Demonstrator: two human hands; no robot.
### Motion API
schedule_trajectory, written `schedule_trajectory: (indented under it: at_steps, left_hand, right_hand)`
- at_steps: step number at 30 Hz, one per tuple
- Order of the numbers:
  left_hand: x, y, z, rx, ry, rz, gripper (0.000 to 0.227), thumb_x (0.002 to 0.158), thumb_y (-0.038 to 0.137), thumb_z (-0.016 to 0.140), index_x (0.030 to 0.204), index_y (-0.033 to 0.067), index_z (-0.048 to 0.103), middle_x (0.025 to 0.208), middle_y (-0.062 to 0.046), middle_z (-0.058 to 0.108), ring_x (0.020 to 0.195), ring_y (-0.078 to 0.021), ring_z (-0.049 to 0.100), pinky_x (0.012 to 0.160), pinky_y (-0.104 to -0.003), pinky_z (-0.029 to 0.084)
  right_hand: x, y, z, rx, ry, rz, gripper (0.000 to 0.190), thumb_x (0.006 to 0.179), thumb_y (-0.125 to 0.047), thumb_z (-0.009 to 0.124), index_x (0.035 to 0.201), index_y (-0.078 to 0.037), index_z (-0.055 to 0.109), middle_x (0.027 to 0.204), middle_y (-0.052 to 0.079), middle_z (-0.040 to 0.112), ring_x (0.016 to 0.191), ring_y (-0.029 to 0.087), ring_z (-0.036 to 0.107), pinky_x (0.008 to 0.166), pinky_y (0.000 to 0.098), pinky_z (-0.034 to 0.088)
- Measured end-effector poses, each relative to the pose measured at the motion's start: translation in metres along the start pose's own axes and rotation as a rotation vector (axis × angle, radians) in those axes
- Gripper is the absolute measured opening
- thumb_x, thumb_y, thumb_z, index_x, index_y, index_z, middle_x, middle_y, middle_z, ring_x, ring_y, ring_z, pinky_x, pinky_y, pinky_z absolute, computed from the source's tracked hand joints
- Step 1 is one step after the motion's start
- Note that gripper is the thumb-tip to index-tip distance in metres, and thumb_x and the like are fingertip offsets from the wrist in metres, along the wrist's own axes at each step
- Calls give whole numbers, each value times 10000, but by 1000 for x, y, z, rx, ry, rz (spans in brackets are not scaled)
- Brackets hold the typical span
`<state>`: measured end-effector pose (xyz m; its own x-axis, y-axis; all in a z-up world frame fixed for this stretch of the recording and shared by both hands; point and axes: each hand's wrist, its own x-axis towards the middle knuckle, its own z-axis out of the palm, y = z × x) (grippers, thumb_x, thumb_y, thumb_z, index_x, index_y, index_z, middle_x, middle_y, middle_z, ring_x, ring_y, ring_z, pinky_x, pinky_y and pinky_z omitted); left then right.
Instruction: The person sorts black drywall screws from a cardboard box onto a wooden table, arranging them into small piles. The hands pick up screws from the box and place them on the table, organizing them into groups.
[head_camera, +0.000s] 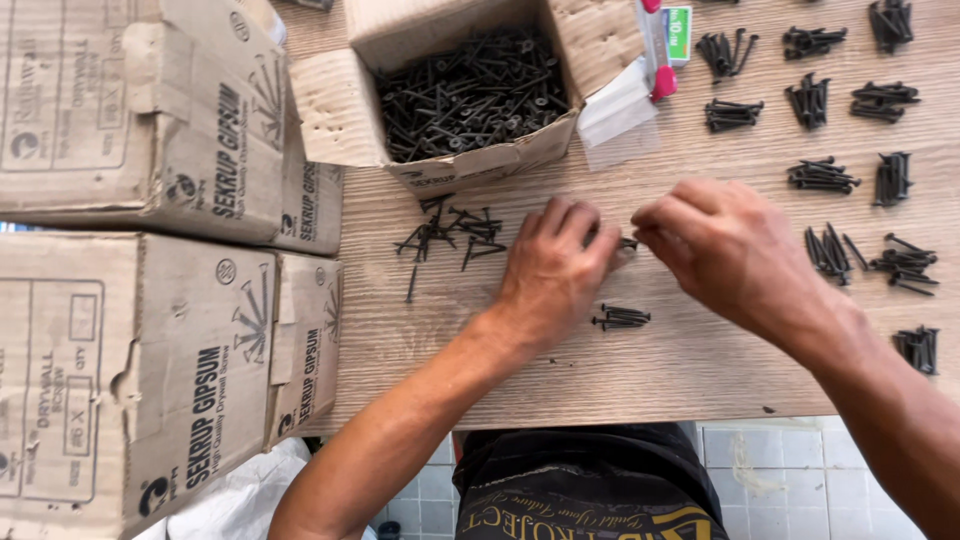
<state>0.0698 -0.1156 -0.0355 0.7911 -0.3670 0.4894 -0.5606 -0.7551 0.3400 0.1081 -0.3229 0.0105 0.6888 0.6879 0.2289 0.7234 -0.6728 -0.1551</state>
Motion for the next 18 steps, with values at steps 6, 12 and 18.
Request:
schedule_trajectory:
  at_steps: [6,12,18]
  left_hand:
    - [-11,12,2,21,151,20,112,832,-81,656,880,15,688,917,-187,586,820,-358,552,617,-463,414]
    - [-38,-5,12,112,257,56,80,896,84,660,821,108,672,839,-91,518,800,-326,593,614,-431,456]
    - [-46,-1,-8,159,257,35,96,916,46,656,855,95,712,836,-72,533,770,-274,598,593,-376,486]
  right_hand:
    - [64,-23,-4,202,-18,-69,162,1053,-114,729,1169,-13,777,974,126,719,674,212,644,551,335,577]
    - [110,-34,34,525,-129,-63,60,927,-153,765,931,-96,750,773,172,725,843,483,729,687,585,559]
    - [121,-42,48,461,-337,28,160,856,-291,834,958,-179,784,756,106,768,851,433,756,716,584,600]
